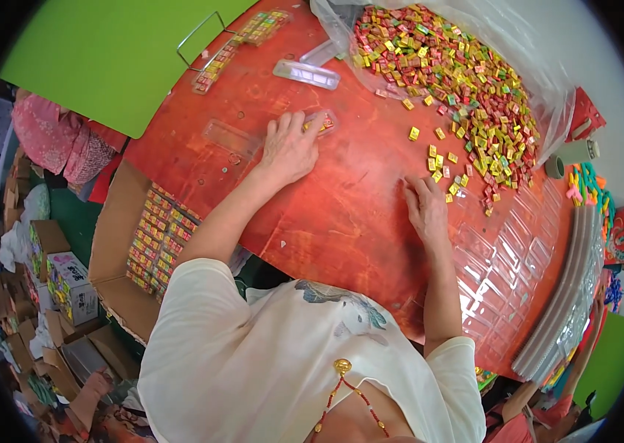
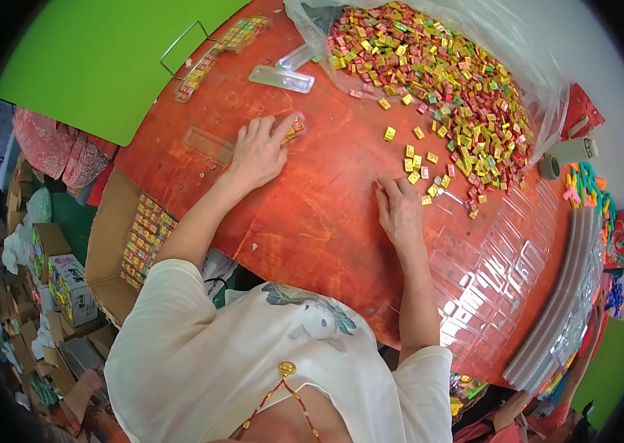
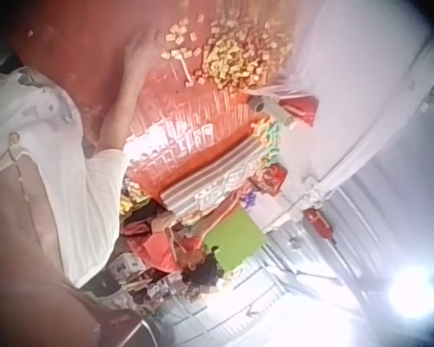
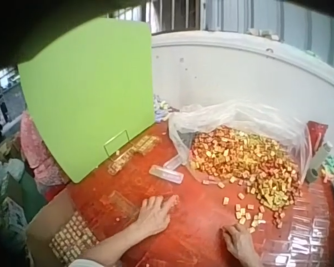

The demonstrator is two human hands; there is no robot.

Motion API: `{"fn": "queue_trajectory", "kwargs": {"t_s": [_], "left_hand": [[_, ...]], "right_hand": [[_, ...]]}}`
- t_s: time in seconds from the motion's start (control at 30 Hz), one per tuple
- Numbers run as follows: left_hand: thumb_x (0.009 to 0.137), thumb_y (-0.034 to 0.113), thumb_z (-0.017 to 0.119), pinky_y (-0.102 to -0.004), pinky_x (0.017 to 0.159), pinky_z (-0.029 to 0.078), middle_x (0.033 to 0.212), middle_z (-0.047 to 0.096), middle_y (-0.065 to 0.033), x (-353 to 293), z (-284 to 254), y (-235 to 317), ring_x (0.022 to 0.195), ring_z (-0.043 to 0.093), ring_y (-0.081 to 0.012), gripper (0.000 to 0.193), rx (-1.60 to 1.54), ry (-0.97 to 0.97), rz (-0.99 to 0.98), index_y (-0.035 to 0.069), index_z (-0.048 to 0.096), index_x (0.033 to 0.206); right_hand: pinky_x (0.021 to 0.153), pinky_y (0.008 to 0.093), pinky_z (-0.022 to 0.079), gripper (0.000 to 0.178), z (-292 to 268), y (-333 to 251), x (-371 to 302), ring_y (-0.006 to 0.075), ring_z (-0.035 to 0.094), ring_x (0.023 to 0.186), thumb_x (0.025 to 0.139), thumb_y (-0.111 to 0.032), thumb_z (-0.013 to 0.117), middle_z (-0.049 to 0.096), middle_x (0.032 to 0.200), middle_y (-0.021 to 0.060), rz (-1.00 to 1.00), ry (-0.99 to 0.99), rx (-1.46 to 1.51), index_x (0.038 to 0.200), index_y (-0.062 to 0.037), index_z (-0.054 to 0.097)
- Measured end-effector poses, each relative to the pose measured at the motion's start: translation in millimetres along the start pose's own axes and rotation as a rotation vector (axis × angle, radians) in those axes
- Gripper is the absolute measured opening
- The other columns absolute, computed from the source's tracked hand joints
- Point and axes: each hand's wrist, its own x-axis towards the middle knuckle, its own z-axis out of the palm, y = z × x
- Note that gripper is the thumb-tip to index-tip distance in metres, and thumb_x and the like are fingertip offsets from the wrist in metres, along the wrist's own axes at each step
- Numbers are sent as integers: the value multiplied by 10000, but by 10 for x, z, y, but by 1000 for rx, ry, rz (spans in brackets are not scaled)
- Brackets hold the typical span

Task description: Placing small colorful square toy parts into a transparent plastic mold or tray.

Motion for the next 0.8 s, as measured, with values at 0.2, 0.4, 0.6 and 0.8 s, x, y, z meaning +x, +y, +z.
{"fn": "queue_trajectory", "kwargs": {"t_s": [0.2,0.4,0.6,0.8], "left_hand": [[843,157,613,-466,783,436,1128,541,-141,-4,38,4,1007,537,-313,637,65,-216,-17,252,481,1459],[848,142,593,-473,801,442,1113,556,-172,235,84,-232,1016,550,-338,621,80,-223,-180,237,480,1451],[855,147,583,-480,812,449,1133,566,-180,216,79,-798,1047,555,-347,630,202,-150,-415,247,458,1464],[858,173,581,-557,983,376,1288,535,-198,438,105,-1364,1203,496,-375,616,220,-215,-475,214,458,1460]], "right_hand": [[718,440,479,203,-22,18,30,347,613,838,884,-92,653,618,905,145,10,-29,12,1080,-48,676],[729,438,457,224,17,-9,57,337,605,837,887,-106,653,611,905,136,12,-55,-60,1108,-76,680],[767,423,451,249,34,-12,46,308,616,884,880,-97,660,622,943,122,-4,-61,-82,1126,-62,678],[748,409,432,222,51,-42,125,285,604,873,868,-96,671,601,933,103,-26,-64,-155,1089,-79,678]]}}
